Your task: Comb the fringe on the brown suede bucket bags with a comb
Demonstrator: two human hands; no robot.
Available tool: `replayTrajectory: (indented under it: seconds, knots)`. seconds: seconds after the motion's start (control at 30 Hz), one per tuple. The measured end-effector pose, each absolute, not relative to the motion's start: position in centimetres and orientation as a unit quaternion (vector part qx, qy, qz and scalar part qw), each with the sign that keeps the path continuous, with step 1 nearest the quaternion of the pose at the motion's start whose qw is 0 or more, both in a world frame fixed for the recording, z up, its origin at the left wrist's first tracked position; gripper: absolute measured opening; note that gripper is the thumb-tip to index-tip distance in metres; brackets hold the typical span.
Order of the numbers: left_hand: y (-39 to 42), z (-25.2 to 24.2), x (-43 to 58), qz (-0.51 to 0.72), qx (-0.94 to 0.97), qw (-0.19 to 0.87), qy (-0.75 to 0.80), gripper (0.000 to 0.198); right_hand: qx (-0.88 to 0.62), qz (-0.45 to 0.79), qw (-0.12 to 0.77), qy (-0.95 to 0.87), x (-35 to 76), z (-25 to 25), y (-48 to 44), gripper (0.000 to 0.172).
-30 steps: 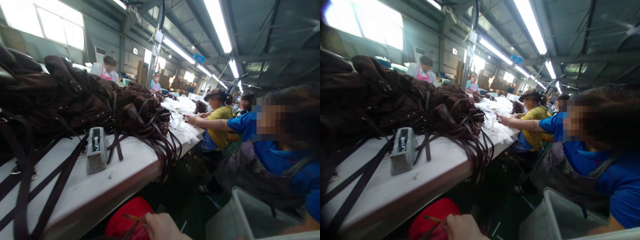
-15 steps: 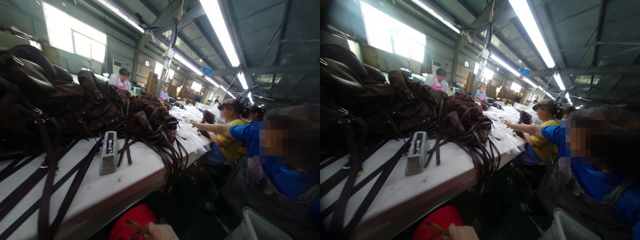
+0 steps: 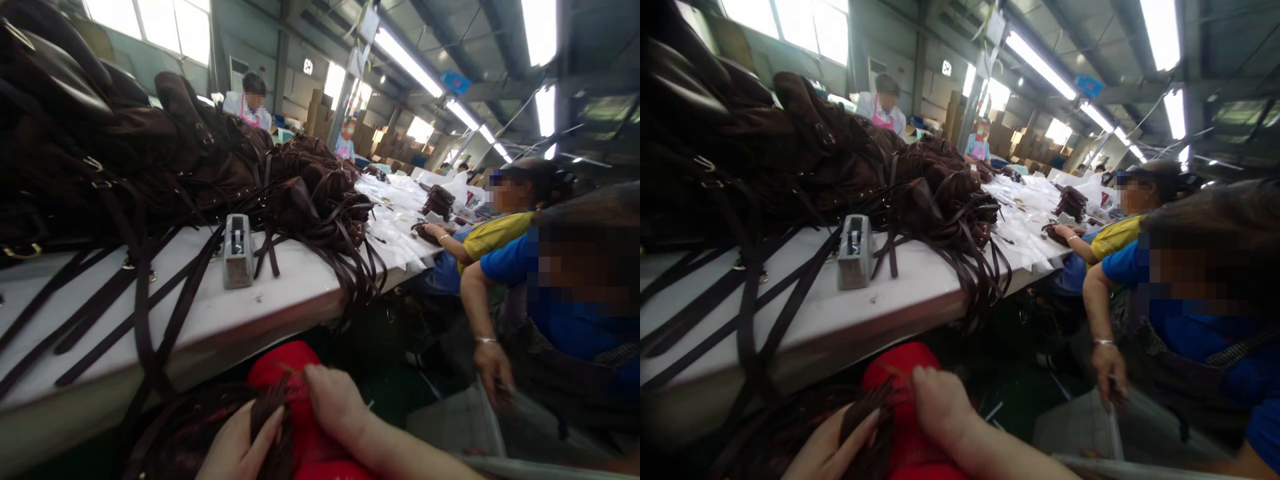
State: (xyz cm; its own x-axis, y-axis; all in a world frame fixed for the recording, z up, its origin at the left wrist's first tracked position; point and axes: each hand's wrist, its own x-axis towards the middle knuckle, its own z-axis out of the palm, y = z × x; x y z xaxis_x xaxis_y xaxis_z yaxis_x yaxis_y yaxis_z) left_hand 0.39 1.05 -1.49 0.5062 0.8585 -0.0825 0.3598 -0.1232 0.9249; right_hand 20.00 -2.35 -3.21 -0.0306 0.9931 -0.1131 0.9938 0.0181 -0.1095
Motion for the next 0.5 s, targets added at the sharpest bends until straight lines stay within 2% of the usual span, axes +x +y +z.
replayTrajectory:
  seconds: [0.17,0.27,0.33,0.4,0.5]
  knots:
    - [0.7,-0.8,-0.2,0.221,0.71,0.523,0.416,0.041,0.803,-0.079,-0.035,0.589,24.9,-2.5,-1.8,0.027]
    - [1.0,-1.2,-0.1,0.221,0.702,0.546,0.4,0.037,0.762,-0.179,-0.17,0.599,25.6,-2.0,-2.7,0.033]
    - [1.1,-1.5,0.1,0.219,0.699,0.551,0.4,0.033,0.689,-0.259,-0.23,0.637,24.4,-1.2,-3.9,0.036]
    - [1.1,-1.7,0.3,0.223,0.699,0.552,0.396,0.028,0.619,-0.305,-0.219,0.689,22.4,-0.4,-4.8,0.034]
    - [0.9,-1.8,0.3,0.227,0.702,0.542,0.402,0.024,0.587,-0.288,-0.133,0.744,19.4,0.3,-5.0,0.027]
